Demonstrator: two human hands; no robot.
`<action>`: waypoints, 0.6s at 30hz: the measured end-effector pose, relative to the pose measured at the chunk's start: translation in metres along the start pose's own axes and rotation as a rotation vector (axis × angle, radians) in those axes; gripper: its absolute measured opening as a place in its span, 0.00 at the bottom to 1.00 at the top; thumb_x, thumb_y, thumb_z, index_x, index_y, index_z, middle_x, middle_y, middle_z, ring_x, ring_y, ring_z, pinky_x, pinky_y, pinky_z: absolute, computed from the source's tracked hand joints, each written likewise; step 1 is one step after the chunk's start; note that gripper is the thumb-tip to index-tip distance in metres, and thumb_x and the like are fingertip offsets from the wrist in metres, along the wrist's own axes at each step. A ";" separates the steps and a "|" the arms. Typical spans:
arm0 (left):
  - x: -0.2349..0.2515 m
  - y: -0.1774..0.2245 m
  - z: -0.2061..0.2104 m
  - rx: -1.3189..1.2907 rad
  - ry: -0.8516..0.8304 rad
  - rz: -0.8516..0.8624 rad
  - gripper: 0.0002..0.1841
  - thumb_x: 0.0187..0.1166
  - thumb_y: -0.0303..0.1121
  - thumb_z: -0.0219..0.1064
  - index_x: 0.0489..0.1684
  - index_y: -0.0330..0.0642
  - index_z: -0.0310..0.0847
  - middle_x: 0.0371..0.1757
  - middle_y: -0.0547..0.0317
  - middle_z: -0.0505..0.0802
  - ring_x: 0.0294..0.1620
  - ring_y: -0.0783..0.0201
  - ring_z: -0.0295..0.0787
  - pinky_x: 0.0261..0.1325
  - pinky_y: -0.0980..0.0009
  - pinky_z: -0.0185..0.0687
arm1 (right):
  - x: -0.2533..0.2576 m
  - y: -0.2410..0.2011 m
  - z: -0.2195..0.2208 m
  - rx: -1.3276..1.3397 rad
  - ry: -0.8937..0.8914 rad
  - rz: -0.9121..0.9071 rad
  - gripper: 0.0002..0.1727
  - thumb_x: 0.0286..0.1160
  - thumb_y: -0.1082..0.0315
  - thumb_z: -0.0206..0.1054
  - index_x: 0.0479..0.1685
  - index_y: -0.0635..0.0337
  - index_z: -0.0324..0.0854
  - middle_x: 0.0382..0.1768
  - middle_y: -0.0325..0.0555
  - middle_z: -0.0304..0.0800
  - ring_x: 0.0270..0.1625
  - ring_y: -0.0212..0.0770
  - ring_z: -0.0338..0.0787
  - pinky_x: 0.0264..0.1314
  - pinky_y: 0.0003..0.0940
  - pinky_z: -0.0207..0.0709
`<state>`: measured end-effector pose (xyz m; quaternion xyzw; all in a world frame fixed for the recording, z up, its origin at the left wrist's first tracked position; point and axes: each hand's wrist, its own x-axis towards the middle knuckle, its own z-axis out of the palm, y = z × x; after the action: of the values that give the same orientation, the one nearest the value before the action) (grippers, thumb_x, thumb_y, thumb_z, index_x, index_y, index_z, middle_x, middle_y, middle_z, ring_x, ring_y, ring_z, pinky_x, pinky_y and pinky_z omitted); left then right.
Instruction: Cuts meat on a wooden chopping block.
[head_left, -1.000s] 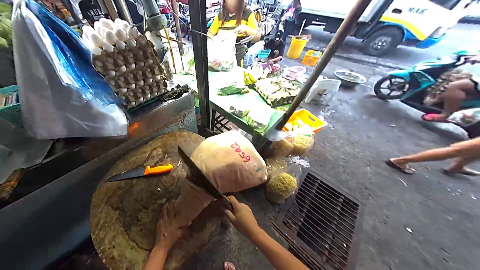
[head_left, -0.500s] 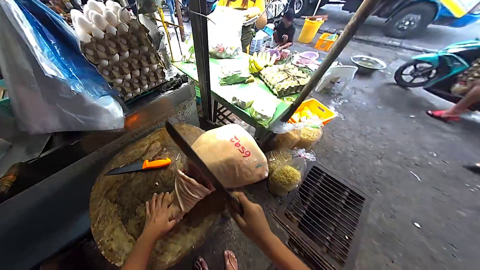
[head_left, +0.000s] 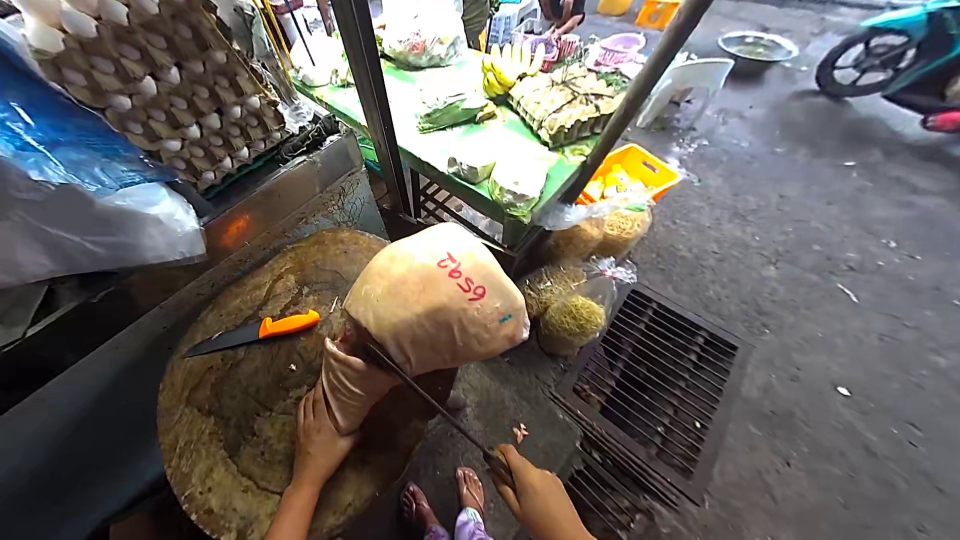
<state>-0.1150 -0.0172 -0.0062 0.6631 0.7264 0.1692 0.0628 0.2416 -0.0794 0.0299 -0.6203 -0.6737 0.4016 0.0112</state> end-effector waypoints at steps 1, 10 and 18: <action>0.000 0.000 0.000 -0.007 0.008 -0.003 0.65 0.33 0.46 0.88 0.83 0.21 0.62 0.76 0.24 0.79 0.78 0.27 0.74 0.83 0.42 0.65 | 0.001 -0.001 0.003 0.007 -0.020 0.021 0.23 0.87 0.57 0.62 0.70 0.66 0.77 0.48 0.65 0.93 0.48 0.66 0.95 0.50 0.63 0.84; 0.002 -0.016 -0.004 -0.089 -0.032 -0.075 0.63 0.34 0.45 0.87 0.81 0.17 0.62 0.75 0.21 0.79 0.76 0.25 0.74 0.82 0.41 0.66 | 0.077 -0.092 -0.004 -0.063 -0.219 0.111 0.24 0.91 0.56 0.56 0.79 0.58 0.68 0.55 0.64 0.91 0.60 0.64 0.92 0.63 0.62 0.81; -0.009 -0.031 -0.026 -0.117 -0.178 -0.191 0.64 0.38 0.48 0.88 0.84 0.22 0.61 0.77 0.25 0.78 0.80 0.30 0.73 0.85 0.45 0.64 | 0.083 -0.113 -0.009 -0.126 -0.248 0.191 0.25 0.90 0.55 0.56 0.79 0.58 0.67 0.54 0.63 0.92 0.61 0.63 0.92 0.63 0.61 0.81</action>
<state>-0.1516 -0.0326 0.0069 0.5986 0.7667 0.1452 0.1812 0.1337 0.0063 0.0585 -0.6268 -0.6316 0.4311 -0.1491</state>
